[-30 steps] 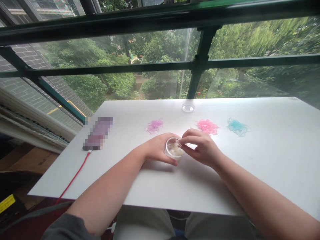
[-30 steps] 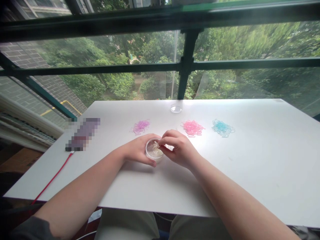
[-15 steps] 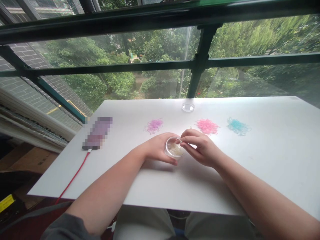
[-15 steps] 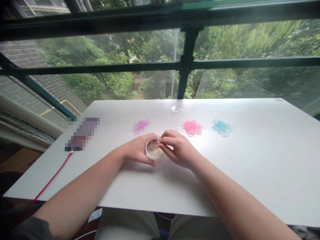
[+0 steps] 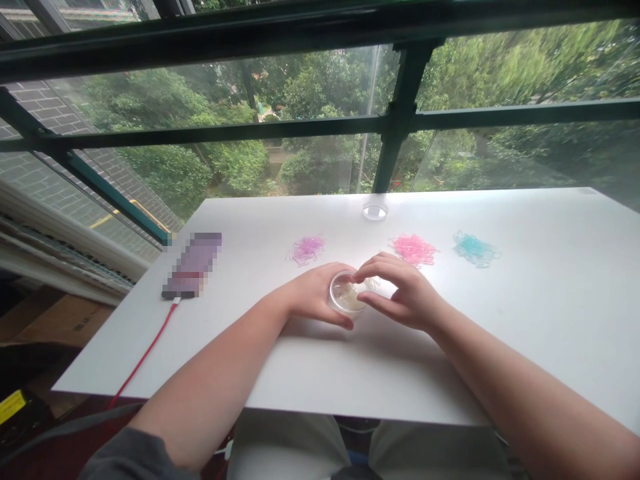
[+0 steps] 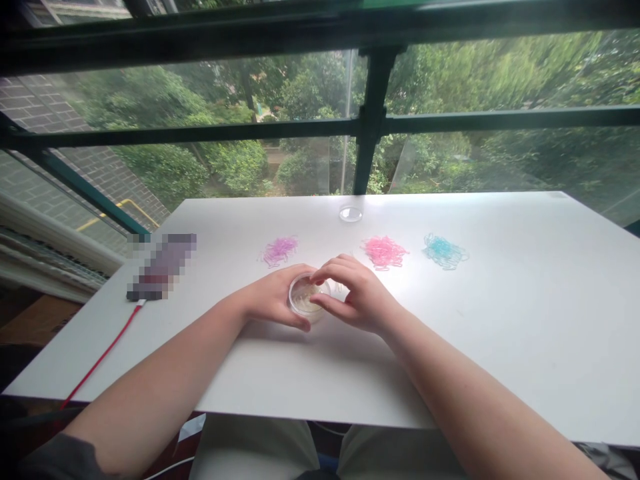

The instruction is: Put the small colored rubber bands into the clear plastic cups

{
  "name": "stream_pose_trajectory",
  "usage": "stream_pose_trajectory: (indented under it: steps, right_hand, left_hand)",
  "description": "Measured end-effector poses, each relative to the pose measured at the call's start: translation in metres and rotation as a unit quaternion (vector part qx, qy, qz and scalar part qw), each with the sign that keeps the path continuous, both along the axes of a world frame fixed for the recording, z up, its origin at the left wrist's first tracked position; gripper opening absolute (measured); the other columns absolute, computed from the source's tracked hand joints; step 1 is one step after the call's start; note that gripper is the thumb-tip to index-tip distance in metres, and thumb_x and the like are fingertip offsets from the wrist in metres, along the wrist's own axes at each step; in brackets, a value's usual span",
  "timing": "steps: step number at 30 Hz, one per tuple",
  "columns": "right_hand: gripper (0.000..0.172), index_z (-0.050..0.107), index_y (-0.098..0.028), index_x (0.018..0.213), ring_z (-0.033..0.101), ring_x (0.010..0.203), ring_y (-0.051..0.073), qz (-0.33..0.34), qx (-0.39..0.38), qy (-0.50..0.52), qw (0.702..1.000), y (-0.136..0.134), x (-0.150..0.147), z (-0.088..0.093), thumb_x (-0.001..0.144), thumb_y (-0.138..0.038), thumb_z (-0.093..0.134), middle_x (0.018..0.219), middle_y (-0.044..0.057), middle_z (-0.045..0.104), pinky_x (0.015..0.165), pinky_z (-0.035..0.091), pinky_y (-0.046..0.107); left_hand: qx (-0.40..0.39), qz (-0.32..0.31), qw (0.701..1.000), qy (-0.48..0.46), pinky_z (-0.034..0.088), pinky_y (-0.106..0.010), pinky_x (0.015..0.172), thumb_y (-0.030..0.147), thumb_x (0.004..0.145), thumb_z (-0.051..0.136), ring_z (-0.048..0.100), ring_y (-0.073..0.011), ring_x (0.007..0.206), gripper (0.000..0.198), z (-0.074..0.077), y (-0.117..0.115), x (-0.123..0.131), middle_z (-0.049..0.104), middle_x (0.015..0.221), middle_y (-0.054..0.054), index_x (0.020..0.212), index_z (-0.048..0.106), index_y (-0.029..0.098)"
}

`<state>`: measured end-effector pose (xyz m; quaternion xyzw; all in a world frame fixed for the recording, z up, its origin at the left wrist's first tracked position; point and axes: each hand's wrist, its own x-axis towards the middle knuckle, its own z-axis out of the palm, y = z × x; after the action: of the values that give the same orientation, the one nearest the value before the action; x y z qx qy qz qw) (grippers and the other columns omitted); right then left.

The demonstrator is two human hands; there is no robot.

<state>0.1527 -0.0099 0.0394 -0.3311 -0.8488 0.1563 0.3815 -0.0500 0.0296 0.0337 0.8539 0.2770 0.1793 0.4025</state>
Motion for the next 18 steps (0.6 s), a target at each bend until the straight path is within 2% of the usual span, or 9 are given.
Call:
stream_pose_trajectory:
  steps: [2,4,7,10,14,18]
  right_hand:
    - [0.012,0.062,-0.02,0.085,0.058,0.08,0.018,0.003,-0.009,0.006,1.0,0.0,0.002,0.002,0.082,-0.03,0.057,0.086,0.008,0.063,0.072,0.046,0.032]
    - [0.015,0.062,-0.02,0.078,0.058,0.079,0.017,-0.019,-0.014,0.016,1.0,0.002,0.008,0.003,0.085,-0.028,0.052,0.087,0.008,0.063,0.072,0.047,0.031]
    - [0.02,0.062,-0.019,0.075,0.058,0.078,0.017,-0.113,-0.03,0.013,0.993,0.009,0.022,0.002,0.086,-0.026,0.048,0.085,0.007,0.062,0.071,0.047,0.031]
    - [0.016,0.064,-0.018,0.087,0.058,0.077,0.018,-0.198,-0.07,-0.048,0.977,0.016,0.036,-0.003,0.082,-0.028,0.052,0.093,0.008,0.061,0.069,0.048,0.031]
    - [0.044,0.059,-0.015,0.111,0.059,0.084,0.021,-0.231,-0.133,-0.156,0.951,0.02,0.043,-0.011,0.072,-0.036,0.064,0.104,0.012,0.059,0.076,0.048,0.036]
    - [0.063,0.058,-0.015,0.115,0.056,0.095,0.026,-0.225,-0.142,-0.21,0.941,0.017,0.041,-0.01,0.064,-0.049,0.069,0.111,0.013,0.055,0.083,0.046,0.038]
  left_hand:
    - [-0.002,0.003,1.0,0.001,0.041,-0.036,0.093,0.037,0.049,0.081,0.055,-0.0253,0.104,0.07,0.0,0.0,0.0,0.057,0.113,-0.007,0.112,0.055,0.021]
    - [0.0,-0.001,1.0,-0.004,0.04,-0.037,0.095,0.037,0.049,0.081,0.054,-0.0256,0.106,0.07,-0.001,0.001,-0.001,0.056,0.116,-0.007,0.113,0.055,0.022]
    - [0.002,-0.01,1.0,-0.013,0.039,-0.037,0.098,0.037,0.05,0.081,0.053,-0.0255,0.109,0.072,-0.003,0.002,-0.002,0.054,0.12,-0.009,0.115,0.054,0.023]
    - [0.005,-0.016,1.0,-0.014,0.039,-0.036,0.099,0.038,0.05,0.081,0.052,-0.0254,0.11,0.073,-0.004,0.003,-0.003,0.054,0.121,-0.009,0.115,0.054,0.023]
    - [0.013,-0.019,1.0,-0.007,0.039,-0.035,0.099,0.038,0.05,0.081,0.052,-0.0252,0.11,0.074,-0.004,0.004,-0.003,0.054,0.121,-0.009,0.116,0.053,0.023]
    - [0.02,-0.02,1.0,-0.004,0.039,-0.035,0.098,0.039,0.049,0.081,0.052,-0.0248,0.11,0.075,-0.003,0.004,-0.003,0.054,0.121,-0.008,0.117,0.052,0.023]
